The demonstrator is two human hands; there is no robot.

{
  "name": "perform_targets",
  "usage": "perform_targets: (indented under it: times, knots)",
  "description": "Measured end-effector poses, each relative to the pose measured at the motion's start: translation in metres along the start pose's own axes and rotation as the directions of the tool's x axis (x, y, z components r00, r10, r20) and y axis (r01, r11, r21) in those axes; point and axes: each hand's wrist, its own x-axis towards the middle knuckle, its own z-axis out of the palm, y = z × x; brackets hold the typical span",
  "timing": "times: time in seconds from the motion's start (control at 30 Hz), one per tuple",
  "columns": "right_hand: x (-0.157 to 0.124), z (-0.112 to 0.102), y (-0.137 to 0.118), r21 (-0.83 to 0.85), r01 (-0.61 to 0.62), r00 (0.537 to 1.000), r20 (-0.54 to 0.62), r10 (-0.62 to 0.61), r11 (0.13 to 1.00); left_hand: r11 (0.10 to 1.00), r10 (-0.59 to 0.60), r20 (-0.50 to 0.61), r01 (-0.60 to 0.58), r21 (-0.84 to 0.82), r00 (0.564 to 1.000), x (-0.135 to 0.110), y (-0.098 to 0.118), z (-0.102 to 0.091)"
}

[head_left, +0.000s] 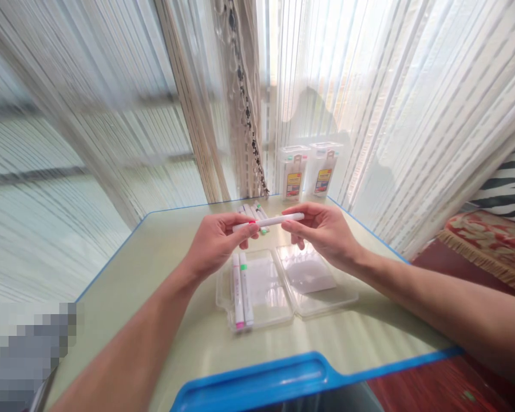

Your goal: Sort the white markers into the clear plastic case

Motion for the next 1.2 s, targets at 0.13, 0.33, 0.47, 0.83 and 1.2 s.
perform_targets:
  times: [0.13, 0.33, 0.47, 0.83, 1.2]
  knots:
    - [0.0001, -0.0004, -0.0016, -0.02, 0.004, 1.0, -0.02, -0.005, 1.0, 1.0, -0.011, 0.018, 0.011, 0.0, 1.0, 0.0006, 0.0004, -0.0002]
    - [0.0016, -0.0004, 0.0, -0.003, 0.036, 0.999, -0.017, -0.036, 0.999, 0.999, 0.015, 0.036, -0.014, -0.041, 0.999, 0.0014, -0.0022, -0.0012]
    - [0.0029, -0.0009, 0.0019, 0.023, 0.037, 0.999, -0.029, -0.037, 0.999, 0.995, 0.005, 0.025, -0.003, -0.096, 1.0, 0.0022, -0.0053, -0.0013]
    - [0.0021, -0.0014, 0.0023, -0.011, 0.025, 1.0, -0.006, -0.025, 1.0, 0.993, -0.027, 0.031, 0.031, -0.111, 0.999, 0.0039, -0.0091, -0.0011]
    - [0.0015, -0.0024, 0.0013, -0.041, 0.037, 0.999, 0.001, -0.037, 0.998, 0.998, -0.018, 0.022, 0.019, -0.053, 1.0, 0.0025, -0.0064, -0.0002]
